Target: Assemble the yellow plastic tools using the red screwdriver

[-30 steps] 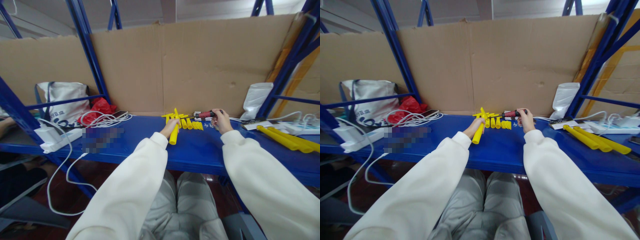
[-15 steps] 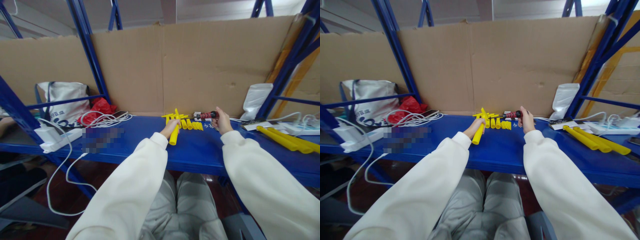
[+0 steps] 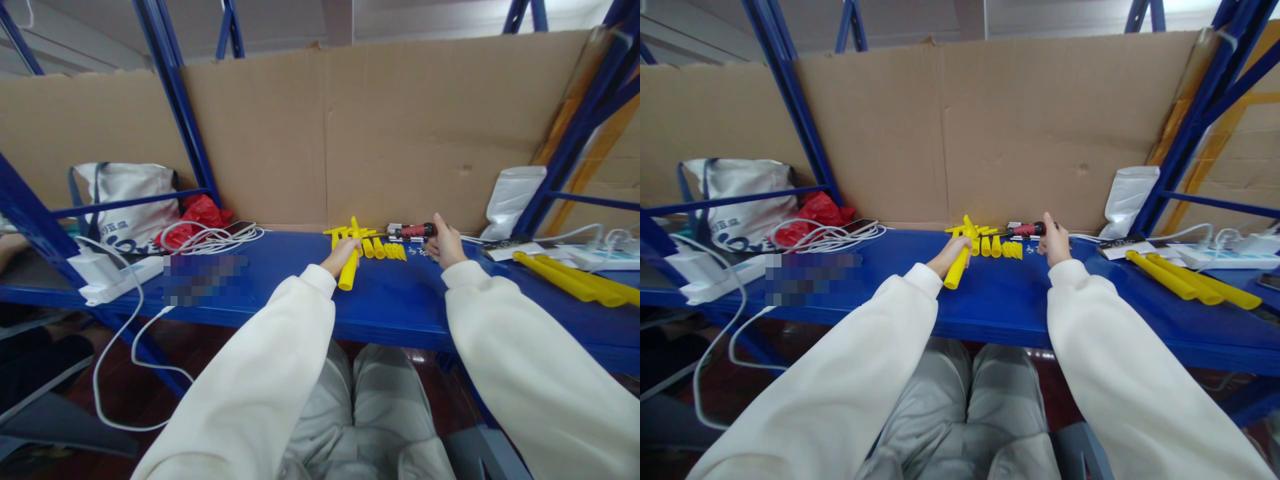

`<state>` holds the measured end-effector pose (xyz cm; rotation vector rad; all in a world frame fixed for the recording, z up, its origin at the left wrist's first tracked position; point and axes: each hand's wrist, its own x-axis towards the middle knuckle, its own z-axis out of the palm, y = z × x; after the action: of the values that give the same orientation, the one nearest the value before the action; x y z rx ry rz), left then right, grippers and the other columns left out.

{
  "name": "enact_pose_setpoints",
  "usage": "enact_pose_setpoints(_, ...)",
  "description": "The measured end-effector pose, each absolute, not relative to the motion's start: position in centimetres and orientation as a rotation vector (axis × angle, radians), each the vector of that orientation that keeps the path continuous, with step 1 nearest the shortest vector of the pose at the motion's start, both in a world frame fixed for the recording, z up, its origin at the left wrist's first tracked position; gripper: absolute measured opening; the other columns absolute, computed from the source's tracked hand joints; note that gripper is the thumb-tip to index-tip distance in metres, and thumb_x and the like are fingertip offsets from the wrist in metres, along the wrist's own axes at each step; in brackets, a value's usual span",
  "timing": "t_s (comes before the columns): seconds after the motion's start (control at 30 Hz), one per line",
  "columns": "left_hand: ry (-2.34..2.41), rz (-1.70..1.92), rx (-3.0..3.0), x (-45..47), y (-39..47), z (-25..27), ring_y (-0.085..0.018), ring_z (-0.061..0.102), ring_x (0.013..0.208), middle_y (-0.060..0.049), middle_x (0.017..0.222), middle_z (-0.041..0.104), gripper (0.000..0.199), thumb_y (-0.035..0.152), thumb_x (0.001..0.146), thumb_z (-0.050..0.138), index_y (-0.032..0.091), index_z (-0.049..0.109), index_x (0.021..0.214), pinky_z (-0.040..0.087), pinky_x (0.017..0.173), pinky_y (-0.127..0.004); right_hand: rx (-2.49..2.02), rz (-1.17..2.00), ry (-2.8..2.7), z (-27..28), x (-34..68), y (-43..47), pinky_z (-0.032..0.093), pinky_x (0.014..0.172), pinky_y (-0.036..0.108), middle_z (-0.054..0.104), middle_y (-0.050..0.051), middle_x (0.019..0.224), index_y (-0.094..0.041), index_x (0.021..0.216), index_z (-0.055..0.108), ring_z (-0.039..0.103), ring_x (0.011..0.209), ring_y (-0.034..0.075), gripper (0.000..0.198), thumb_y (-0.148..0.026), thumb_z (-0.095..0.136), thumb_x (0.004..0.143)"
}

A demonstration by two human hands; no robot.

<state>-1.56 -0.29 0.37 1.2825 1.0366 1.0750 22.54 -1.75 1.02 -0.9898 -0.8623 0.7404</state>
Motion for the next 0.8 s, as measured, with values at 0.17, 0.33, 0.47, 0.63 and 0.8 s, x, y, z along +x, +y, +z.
enact_pose_setpoints(0.17,1.046,1.082,1.286,-1.58,-0.28,0.42,-0.015,0.048,0.038,0.001,0.045,0.048,0.014,0.013,0.07,0.057,0.023,0.049,0.065,0.037,0.043,-0.026,-1.046,0.775,-0.814,1.38,22.46,-1.75,0.023,0.03,0.021,0.04,-0.009,0.043,-0.026,0.078,0.048,0.036,0.034,0.011,0.029,-0.042,0.071,0.087)
enact_pose_setpoints(0.33,1.074,1.067,1.303,-1.54,-0.23,0.45,-0.016,0.048,0.04,0.001,0.045,0.047,0.012,0.014,0.07,0.056,0.023,0.05,0.066,0.038,0.044,-0.026,-1.024,0.753,-0.808,1.18,22.74,-1.21,0.024,0.029,0.022,0.045,-0.008,0.047,-0.026,0.08,0.049,0.038,0.033,0.011,0.042,-0.059,0.074,0.086)
enact_pose_setpoints(0.47,1.091,1.042,1.33,-1.54,-0.31,0.51,-0.016,0.049,0.041,0.001,0.047,0.049,0.012,0.013,0.072,0.055,0.023,0.051,0.066,0.04,0.046,-0.027,-1.019,0.732,-0.823,0.76,23.18,-1.13,0.024,0.029,0.022,0.031,-0.012,0.042,-0.028,0.075,0.043,0.03,0.031,0.01,0.047,-0.057,0.079,0.084)
enact_pose_setpoints(0.63,1.048,1.062,1.311,-1.63,-0.35,0.55,-0.015,0.048,0.038,0.001,0.046,0.048,0.016,0.013,0.072,0.057,0.023,0.048,0.065,0.038,0.044,-0.026,-1.032,0.744,-0.814,1.1,23.0,-1.19,0.023,0.03,0.022,0.04,-0.009,0.045,-0.026,0.077,0.048,0.036,0.033,0.011,0.034,-0.046,0.074,0.087)
enact_pose_setpoints(0.8,1.044,1.064,1.316,-1.61,-0.35,0.47,-0.015,0.048,0.037,0.002,0.044,0.047,0.016,0.014,0.073,0.058,0.024,0.048,0.066,0.037,0.042,-0.025,-1.061,0.734,-0.781,1.22,22.87,-1.16,0.025,0.03,0.023,0.046,-0.006,0.048,-0.025,0.082,0.053,0.038,0.035,0.011,0.046,-0.067,0.071,0.087)
